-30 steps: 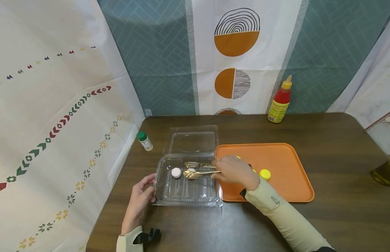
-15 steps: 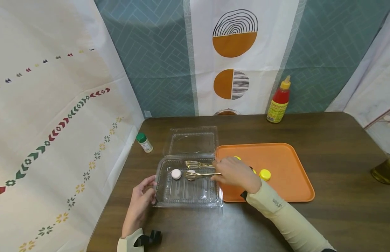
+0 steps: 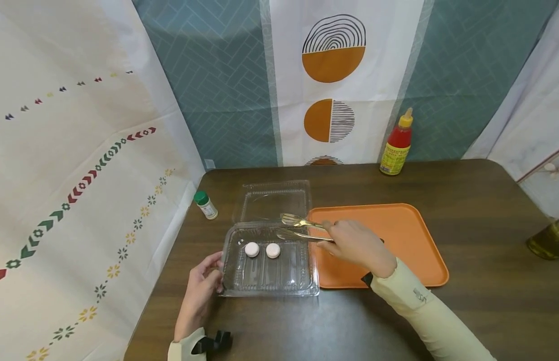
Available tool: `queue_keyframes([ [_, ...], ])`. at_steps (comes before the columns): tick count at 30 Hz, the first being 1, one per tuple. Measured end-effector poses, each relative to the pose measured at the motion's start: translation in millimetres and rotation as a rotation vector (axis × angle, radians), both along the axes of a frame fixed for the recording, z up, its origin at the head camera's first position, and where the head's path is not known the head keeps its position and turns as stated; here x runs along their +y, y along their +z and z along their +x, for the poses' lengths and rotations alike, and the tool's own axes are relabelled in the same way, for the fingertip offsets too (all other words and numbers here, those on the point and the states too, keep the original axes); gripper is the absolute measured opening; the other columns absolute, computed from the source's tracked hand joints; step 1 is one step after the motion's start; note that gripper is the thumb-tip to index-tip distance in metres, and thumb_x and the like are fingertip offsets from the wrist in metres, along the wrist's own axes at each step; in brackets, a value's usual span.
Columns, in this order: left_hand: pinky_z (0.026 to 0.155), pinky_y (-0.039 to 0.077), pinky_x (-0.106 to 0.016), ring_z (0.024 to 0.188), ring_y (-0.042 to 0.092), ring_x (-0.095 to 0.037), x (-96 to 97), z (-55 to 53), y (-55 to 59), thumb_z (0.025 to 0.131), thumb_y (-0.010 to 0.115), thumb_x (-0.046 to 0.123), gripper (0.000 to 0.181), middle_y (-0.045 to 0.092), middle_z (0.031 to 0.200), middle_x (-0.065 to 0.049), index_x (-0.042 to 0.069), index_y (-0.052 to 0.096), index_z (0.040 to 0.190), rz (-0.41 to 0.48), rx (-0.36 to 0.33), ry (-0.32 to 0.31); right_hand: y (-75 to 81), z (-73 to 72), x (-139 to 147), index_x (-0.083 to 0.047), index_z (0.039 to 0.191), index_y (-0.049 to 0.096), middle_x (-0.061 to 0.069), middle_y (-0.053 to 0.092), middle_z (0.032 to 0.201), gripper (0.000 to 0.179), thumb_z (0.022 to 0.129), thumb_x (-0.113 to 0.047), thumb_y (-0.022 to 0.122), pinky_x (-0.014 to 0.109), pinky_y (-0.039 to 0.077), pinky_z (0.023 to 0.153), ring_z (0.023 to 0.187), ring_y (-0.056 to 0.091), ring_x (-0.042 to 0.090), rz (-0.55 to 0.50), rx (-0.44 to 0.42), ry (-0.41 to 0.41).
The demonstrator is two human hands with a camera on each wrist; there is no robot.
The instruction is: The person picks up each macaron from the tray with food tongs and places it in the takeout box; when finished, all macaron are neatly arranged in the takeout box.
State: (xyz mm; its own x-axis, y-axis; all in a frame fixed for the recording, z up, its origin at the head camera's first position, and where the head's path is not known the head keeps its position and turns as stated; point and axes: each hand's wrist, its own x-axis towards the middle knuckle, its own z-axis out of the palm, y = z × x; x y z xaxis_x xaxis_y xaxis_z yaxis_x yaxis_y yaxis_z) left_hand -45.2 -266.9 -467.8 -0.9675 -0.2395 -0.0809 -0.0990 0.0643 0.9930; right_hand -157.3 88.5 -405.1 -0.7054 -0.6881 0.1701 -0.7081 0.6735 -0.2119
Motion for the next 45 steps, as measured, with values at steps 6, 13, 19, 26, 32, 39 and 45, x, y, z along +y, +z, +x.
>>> queue_keyframes([
  [6, 0.049, 0.042, -0.021, 0.065, 0.047, -0.012, 1.6, -1.7, -0.2, 0.084, 0.045, -0.018, 0.048, 0.050, 0.100, -0.016, -0.015, 0.055, 0.131, 0.005, -0.004, -0.001, 4.0, 1.5, 23, 0.000, 0.107, 0.064, -0.007, 0.033, 0.054, 0.030, 0.091, -0.024, 0.074, 0.022, 0.022, 0.044, 0.044, 0.030, 0.007, -0.010, -0.016, -0.083],
  [13, 0.049, 0.042, -0.022, 0.062, 0.046, -0.012, 1.2, 0.8, -0.1, 0.084, 0.045, -0.019, 0.049, 0.052, 0.097, -0.016, -0.016, 0.054, 0.132, 0.009, -0.003, 0.007, 6.7, 5.4, 45, 0.002, 0.117, 0.065, -0.005, 0.035, 0.054, 0.049, 0.091, -0.037, 0.075, 0.025, 0.024, 0.045, 0.044, 0.033, 0.010, 0.036, -0.039, -0.164],
  [19, 0.048, 0.044, -0.023, 0.062, 0.047, -0.012, -0.2, 1.9, -0.3, 0.086, 0.046, -0.018, 0.048, 0.052, 0.097, -0.016, -0.016, 0.052, 0.133, -0.002, 0.009, -0.008, 4.0, 7.5, 61, -0.004, 0.132, 0.064, -0.005, 0.035, 0.052, 0.050, 0.093, -0.034, 0.072, 0.026, 0.024, 0.043, 0.042, 0.031, 0.010, 0.039, -0.034, -0.202],
  [26, 0.047, 0.044, -0.023, 0.060, 0.047, -0.011, -1.2, 1.1, -1.1, 0.085, 0.045, -0.019, 0.048, 0.052, 0.099, -0.017, -0.017, 0.053, 0.132, -0.011, 0.019, -0.010, 0.3, 10.2, 74, 0.003, 0.111, 0.068, -0.003, 0.034, 0.053, 0.041, 0.088, -0.029, 0.078, 0.026, 0.023, 0.044, 0.043, 0.031, 0.011, 0.067, -0.056, -0.252],
  [32, 0.048, 0.044, -0.023, 0.060, 0.046, -0.010, -0.7, 2.0, -1.4, 0.084, 0.045, -0.019, 0.049, 0.052, 0.100, -0.017, -0.016, 0.053, 0.133, -0.015, 0.003, -0.006, -0.5, 12.2, 76, 0.001, 0.101, 0.068, -0.001, 0.037, 0.056, 0.033, 0.089, -0.028, 0.077, 0.028, 0.027, 0.046, 0.047, 0.036, 0.014, 0.097, -0.121, -0.298],
  [39, 0.049, 0.044, -0.023, 0.060, 0.046, -0.010, -2.6, 4.9, -0.8, 0.082, 0.044, -0.019, 0.051, 0.052, 0.100, -0.017, -0.015, 0.054, 0.132, -0.023, -0.011, -0.002, -5.4, 13.6, 76, -0.004, 0.089, 0.064, 0.000, 0.042, 0.059, 0.025, 0.090, -0.027, 0.076, 0.029, 0.029, 0.047, 0.050, 0.040, 0.016, 0.136, -0.171, -0.320],
  [45, 0.049, 0.044, -0.023, 0.061, 0.046, -0.010, -1.5, 1.4, -1.5, 0.083, 0.045, -0.018, 0.050, 0.052, 0.101, -0.017, -0.015, 0.053, 0.132, -0.027, -0.005, -0.012, -6.7, 15.4, 81, -0.006, 0.089, 0.063, -0.001, 0.043, 0.060, 0.023, 0.090, -0.025, 0.077, 0.030, 0.033, 0.049, 0.054, 0.041, 0.017, 0.133, -0.141, -0.311],
])
